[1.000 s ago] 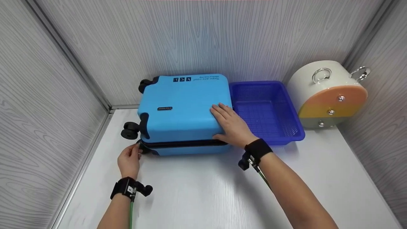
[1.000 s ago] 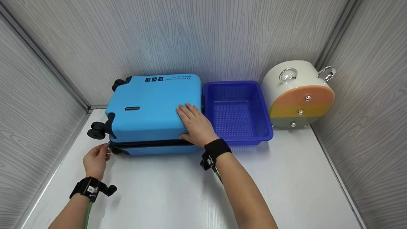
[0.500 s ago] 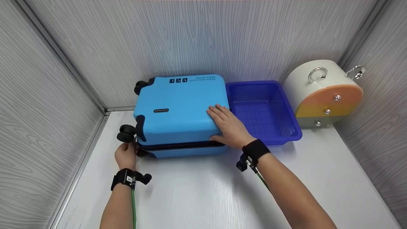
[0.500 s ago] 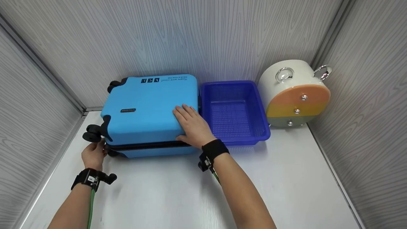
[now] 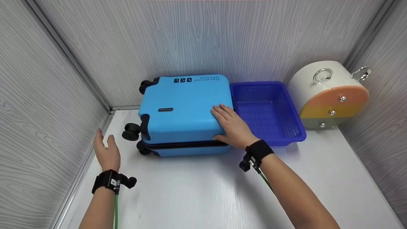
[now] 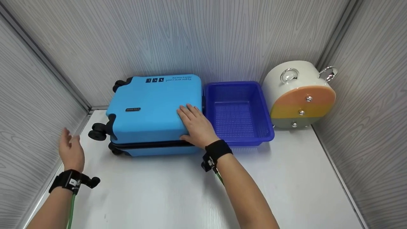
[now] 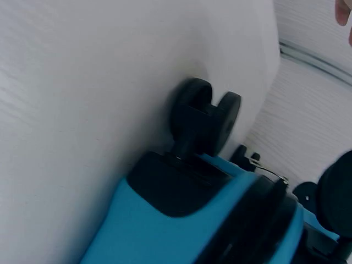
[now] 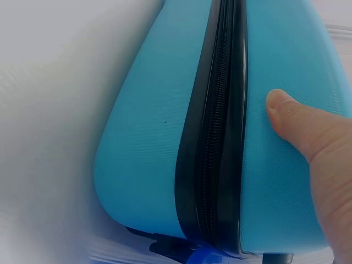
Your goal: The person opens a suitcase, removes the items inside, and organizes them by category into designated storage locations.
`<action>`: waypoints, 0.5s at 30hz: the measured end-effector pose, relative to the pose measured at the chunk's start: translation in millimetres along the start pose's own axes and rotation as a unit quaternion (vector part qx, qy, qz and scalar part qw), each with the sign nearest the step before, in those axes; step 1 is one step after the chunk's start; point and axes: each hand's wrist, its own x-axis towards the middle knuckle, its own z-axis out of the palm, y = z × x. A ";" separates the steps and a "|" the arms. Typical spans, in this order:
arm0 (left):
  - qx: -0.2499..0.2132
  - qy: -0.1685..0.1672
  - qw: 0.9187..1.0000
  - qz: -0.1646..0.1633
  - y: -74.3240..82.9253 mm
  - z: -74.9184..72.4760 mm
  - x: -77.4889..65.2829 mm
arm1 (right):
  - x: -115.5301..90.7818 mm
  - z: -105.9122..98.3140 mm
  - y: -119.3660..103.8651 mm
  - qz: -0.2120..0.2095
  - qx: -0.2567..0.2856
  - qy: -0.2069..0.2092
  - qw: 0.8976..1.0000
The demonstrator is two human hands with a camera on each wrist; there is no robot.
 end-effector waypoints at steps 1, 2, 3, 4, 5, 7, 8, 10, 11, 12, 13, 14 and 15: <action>0.016 -0.004 0.999 0.036 8.1 0.1 1.2 | -0.5 -0.1 0.3 0.001 0.000 -0.002 1.000; 0.033 -0.015 0.996 0.075 16.5 1.9 2.3 | -1.0 -0.3 0.7 0.003 -0.002 -0.004 1.000; 0.054 -0.031 0.991 0.117 25.2 4.8 2.8 | -1.5 -0.3 1.0 0.004 -0.002 -0.005 1.000; 0.080 -0.053 0.983 0.158 34.2 8.9 2.8 | -1.9 -0.4 1.3 0.004 -0.003 -0.005 1.000; 0.109 -0.078 0.971 0.199 43.0 14.1 2.4 | -2.2 -0.4 1.6 0.005 -0.003 -0.005 1.000; 0.172 -0.134 0.936 0.275 59.8 26.7 0.2 | -2.6 -0.3 2.2 0.005 -0.003 -0.004 1.000; 0.201 -0.164 0.918 0.301 67.6 33.5 -1.6 | -2.6 -0.1 2.3 0.004 -0.003 -0.003 1.000; 0.260 -0.212 0.879 0.339 80.4 47.3 -5.0 | -2.3 0.2 2.4 0.002 -0.001 -0.001 1.000; 0.284 -0.230 0.862 0.350 85.2 53.6 -6.5 | -1.9 0.4 2.2 0.002 -0.001 0.000 1.000; 0.305 -0.245 0.848 0.356 88.5 59.3 -7.6 | -1.5 0.6 1.9 0.002 0.000 0.000 1.000; 0.324 -0.257 0.838 0.357 90.9 64.1 -8.6 | -1.0 0.6 1.5 0.002 0.000 -0.001 1.000; 0.341 -0.265 0.829 0.356 92.1 67.9 -9.3 | -0.5 0.7 1.0 0.002 0.000 -0.002 1.000; 0.354 -0.268 0.822 0.356 92.2 70.7 -9.8 | 0.0 0.7 0.2 0.002 0.000 -0.005 1.000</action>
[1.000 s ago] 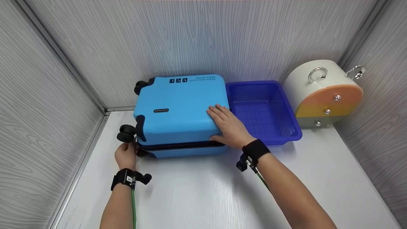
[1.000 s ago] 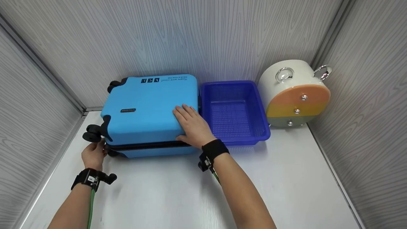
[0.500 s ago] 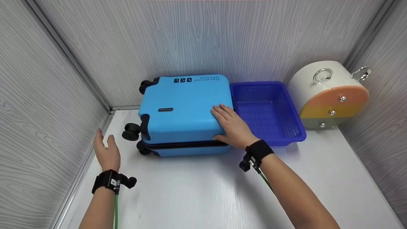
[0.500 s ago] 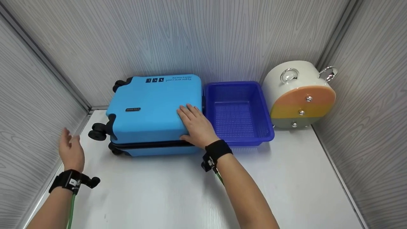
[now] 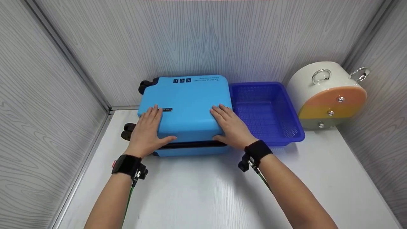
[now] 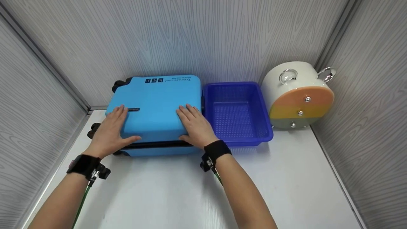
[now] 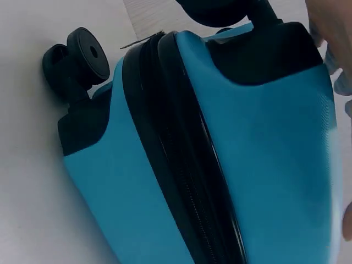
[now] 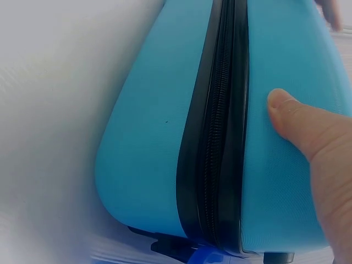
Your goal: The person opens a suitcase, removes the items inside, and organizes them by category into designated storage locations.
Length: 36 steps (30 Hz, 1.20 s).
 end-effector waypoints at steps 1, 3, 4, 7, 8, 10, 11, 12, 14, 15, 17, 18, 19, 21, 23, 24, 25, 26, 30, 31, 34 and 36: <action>0.008 -0.009 1.000 -0.002 0.5 1.3 0.6 | 0.7 0.5 -0.9 0.000 -0.001 -0.002 1.000; 0.022 -0.017 1.000 -0.003 -0.1 3.1 0.2 | 2.2 1.5 -2.6 0.000 -0.005 -0.006 1.000; 0.026 -0.018 0.999 -0.004 -0.6 3.4 -0.7 | 2.9 1.9 -3.4 -0.001 -0.007 -0.006 1.000; 0.031 -0.014 0.999 -0.005 -1.3 3.3 -3.0 | 4.4 3.1 -5.0 -0.003 -0.010 -0.006 1.000; 0.031 -0.014 0.999 -0.006 -1.1 3.0 -3.6 | 4.6 3.3 -5.1 -0.004 -0.011 -0.006 1.000; 0.030 -0.015 0.999 -0.009 -0.1 2.9 -4.9 | 4.5 3.5 -5.0 -0.008 -0.009 -0.004 1.000; 0.031 -0.016 0.999 -0.011 0.7 3.1 -5.6 | 4.3 3.6 -4.7 -0.009 -0.009 -0.007 1.000; 0.032 -0.015 0.999 -0.013 1.7 3.2 -6.6 | 4.4 3.7 -4.3 -0.012 -0.009 -0.006 1.000; 0.037 -0.013 0.999 -0.018 3.8 4.0 -8.7 | 4.7 3.4 -3.1 -0.019 -0.010 -0.008 1.000; 0.038 -0.010 0.999 -0.020 5.1 4.3 -10.0 | 5.1 3.1 -2.3 -0.022 -0.012 -0.009 1.000; 0.042 -0.005 0.999 -0.028 8.5 4.9 -12.9 | 6.2 2.4 -0.6 -0.027 -0.016 -0.012 0.999; 0.044 -0.002 0.999 -0.031 10.5 5.1 -14.4 | 6.8 1.9 0.3 -0.031 -0.018 -0.012 0.999; 0.046 0.001 0.998 -0.035 12.4 5.6 -15.7 | 7.3 1.2 1.2 -0.032 -0.019 -0.014 0.999; 0.049 0.005 0.998 -0.044 17.3 6.1 -18.4 | 8.3 0.0 2.8 -0.034 -0.021 -0.015 0.999; 0.052 0.008 0.997 -0.055 22.6 6.8 -20.5 | 9.0 -0.7 4.2 -0.036 -0.022 -0.015 0.999; 0.053 0.010 0.997 -0.059 25.4 7.1 -21.2 | 9.2 -0.8 4.8 -0.035 -0.024 -0.015 0.999; 0.052 0.010 0.997 -0.065 28.5 7.0 -21.9 | 9.1 -0.6 5.6 -0.033 -0.026 -0.014 0.999; 0.050 0.009 0.996 -0.070 31.7 6.8 -22.6 | 9.0 -0.2 6.3 -0.032 -0.030 -0.012 0.999; 0.041 0.005 0.996 -0.080 42.9 2.9 -24.7 | 7.3 3.5 10.5 -0.025 -0.061 0.000 0.998; 0.037 0.002 0.996 -0.081 45.1 1.1 -25.1 | 6.7 4.4 11.7 -0.024 -0.069 0.004 0.997; 0.023 -0.010 0.997 -0.078 49.8 -4.9 -25.7 | 5.2 6.1 15.3 -0.021 -0.094 0.014 0.995; 0.011 -0.018 0.997 -0.073 52.5 -10.0 -25.9 | 4.5 6.4 17.9 -0.019 -0.104 0.019 0.994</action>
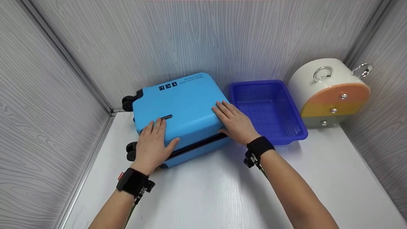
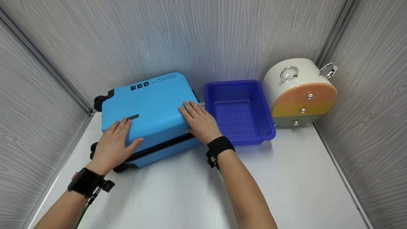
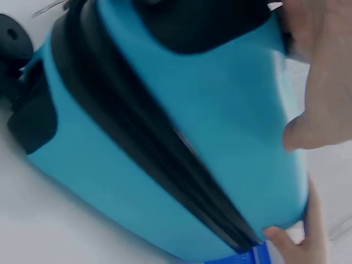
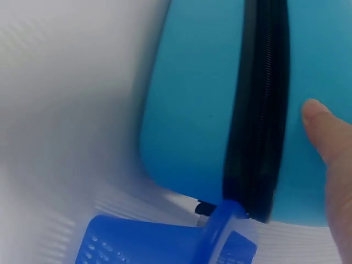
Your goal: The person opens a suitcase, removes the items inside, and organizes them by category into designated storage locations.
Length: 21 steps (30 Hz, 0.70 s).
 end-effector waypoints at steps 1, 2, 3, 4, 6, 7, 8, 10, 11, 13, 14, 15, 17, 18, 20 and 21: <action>-0.003 -0.005 1.000 0.002 1.0 -2.7 -0.7 | -0.1 0.2 1.1 0.002 -0.005 0.000 1.000; -0.006 -0.011 1.000 0.004 1.6 -5.5 -1.5 | -0.1 0.3 2.3 0.004 -0.009 0.000 1.000; -0.006 -0.015 1.000 0.009 2.5 -8.4 -2.4 | 0.3 0.1 3.4 0.006 -0.012 -0.001 1.000; -0.006 -0.021 1.000 0.013 3.4 -11.3 -3.4 | 0.5 -0.2 4.7 0.009 -0.014 -0.002 1.000; -0.002 -0.036 0.999 0.023 5.1 -16.4 -5.6 | 0.8 -1.2 7.0 0.014 -0.017 -0.005 1.000; -0.003 -0.044 0.999 0.028 5.7 -18.9 -7.0 | 0.8 -1.9 7.9 0.018 -0.019 -0.007 1.000; -0.008 -0.053 0.998 0.034 6.1 -21.9 -8.2 | 0.6 -2.5 8.6 0.021 -0.020 -0.008 1.000; -0.034 -0.074 0.996 0.040 4.0 -29.4 -9.9 | 0.1 -3.3 9.0 0.029 -0.016 -0.009 0.999; -0.055 -0.084 0.994 0.040 1.0 -34.0 -10.1 | 0.0 -3.4 8.9 0.033 -0.013 -0.012 0.999; -0.099 -0.092 0.990 0.040 -9.9 -43.0 -9.1 | -0.2 -2.9 8.1 0.042 -0.005 -0.017 0.999; -0.112 -0.090 0.989 0.043 -18.0 -46.7 -7.8 | -0.2 -2.6 7.5 0.047 0.000 -0.018 0.999; -0.118 -0.086 0.988 0.047 -27.3 -49.5 -6.2 | 0.0 -2.1 7.0 0.051 0.004 -0.017 0.999; -0.095 -0.070 0.991 0.064 -48.3 -51.7 -2.2 | 0.2 -2.0 5.6 0.061 0.009 -0.016 0.998; -0.070 -0.059 0.993 0.076 -59.3 -51.0 -0.5 | 0.4 -1.9 4.6 0.064 0.013 -0.012 0.998; -0.014 -0.042 0.994 0.096 -79.6 -47.5 2.8 | 0.7 -1.7 2.2 0.071 0.017 -0.006 0.997; 0.007 -0.035 0.994 0.103 -88.2 -45.2 4.2 | 0.4 -1.3 0.8 0.074 0.019 -0.003 0.997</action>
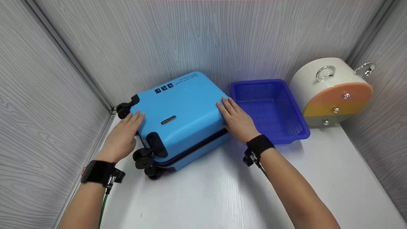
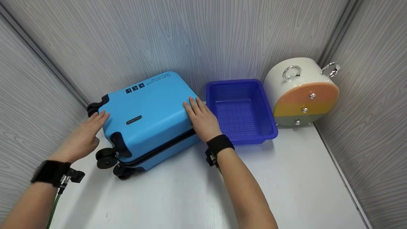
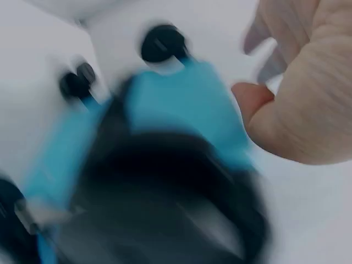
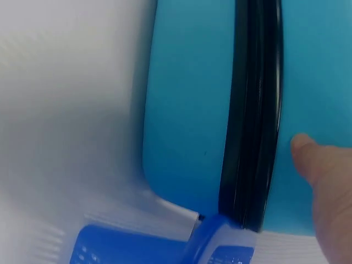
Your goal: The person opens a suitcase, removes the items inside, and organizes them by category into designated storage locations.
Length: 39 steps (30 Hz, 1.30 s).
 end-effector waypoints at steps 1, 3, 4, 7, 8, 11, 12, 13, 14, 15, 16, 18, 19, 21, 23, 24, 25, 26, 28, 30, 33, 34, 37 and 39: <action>0.018 0.003 1.000 0.006 -7.3 2.5 -0.2 | -0.7 0.5 -1.6 0.004 0.002 -0.001 1.000; 0.030 0.009 0.999 0.014 -16.9 8.3 0.4 | -2.5 2.7 -4.6 0.013 0.009 -0.001 1.000; 0.030 0.009 0.999 0.015 -19.4 11.0 1.1 | -3.6 3.9 -6.4 0.018 0.012 -0.001 1.000; 0.026 -0.003 1.000 0.011 -20.2 16.5 4.4 | -6.3 6.0 -11.9 0.030 0.022 0.003 0.999; 0.023 -0.007 1.000 0.007 -19.3 17.6 5.3 | -7.0 5.8 -13.9 0.033 0.026 0.005 0.999; 0.023 -0.013 1.000 0.005 -16.8 19.2 7.3 | -9.6 3.4 -20.5 0.044 0.030 0.006 0.999; 0.023 -0.010 1.000 0.008 -16.5 19.6 7.5 | -10.7 2.5 -23.3 0.049 0.032 0.006 0.998; 0.024 -0.006 1.000 0.011 -16.3 20.1 7.6 | -12.1 1.9 -26.6 0.055 0.036 0.007 0.998; 0.025 -0.003 1.000 0.013 -16.3 20.8 7.7 | -13.7 1.7 -30.5 0.060 0.040 0.008 0.997; 0.025 0.000 1.000 0.014 -16.5 21.5 6.9 | -15.2 2.1 -35.1 0.065 0.046 0.009 0.997; 0.024 0.000 1.000 0.014 -16.7 22.3 6.0 | -16.9 3.2 -40.3 0.069 0.051 0.011 0.996; 0.014 -0.001 1.000 0.008 -17.3 23.3 3.8 | -21.1 6.2 -51.9 0.073 0.062 0.020 0.995; 0.004 -0.003 1.000 0.003 -17.5 23.7 2.5 | -23.5 8.3 -58.1 0.074 0.067 0.022 0.995; -0.012 -0.005 1.000 -0.006 -17.7 24.2 0.0 | -28.7 13.1 -70.5 0.072 0.074 0.024 0.994; -0.022 -0.003 1.000 -0.011 -17.9 24.8 -2.7 | -34.3 18.1 -82.8 0.061 0.076 0.022 0.995; -0.023 -0.001 1.000 -0.012 -17.8 25.1 -4.0 | -37.0 20.4 -88.6 0.051 0.079 0.020 0.995; -0.022 0.001 1.000 -0.012 -17.8 25.6 -5.1 | -39.6 22.5 -93.8 0.041 0.080 0.017 0.996; -0.020 0.004 1.000 -0.011 -17.6 25.9 -6.1 | -41.6 24.1 -98.4 0.032 0.079 0.012 0.996; -0.015 0.007 1.000 -0.011 -16.8 26.5 -7.8 | -43.8 26.6 -104.7 0.016 0.071 0.008 0.997; -0.010 0.007 1.000 -0.011 -15.2 26.9 -9.4 | -43.9 27.3 -106.7 0.008 0.059 0.006 0.998; 0.006 0.017 1.000 -0.010 -11.4 27.1 -12.3 | -41.0 26.6 -102.6 0.005 0.038 -0.003 0.999; 0.013 0.024 1.000 -0.008 -9.8 27.2 -13.3 | -39.9 26.1 -99.9 0.003 0.032 -0.007 0.999; 0.047 0.051 0.998 0.011 -4.4 27.7 -13.8 | -36.7 24.4 -88.6 0.002 0.026 -0.015 1.000; 0.073 0.073 0.994 0.033 -1.3 27.5 -12.8 | -35.2 23.6 -80.5 0.007 0.026 -0.015 1.000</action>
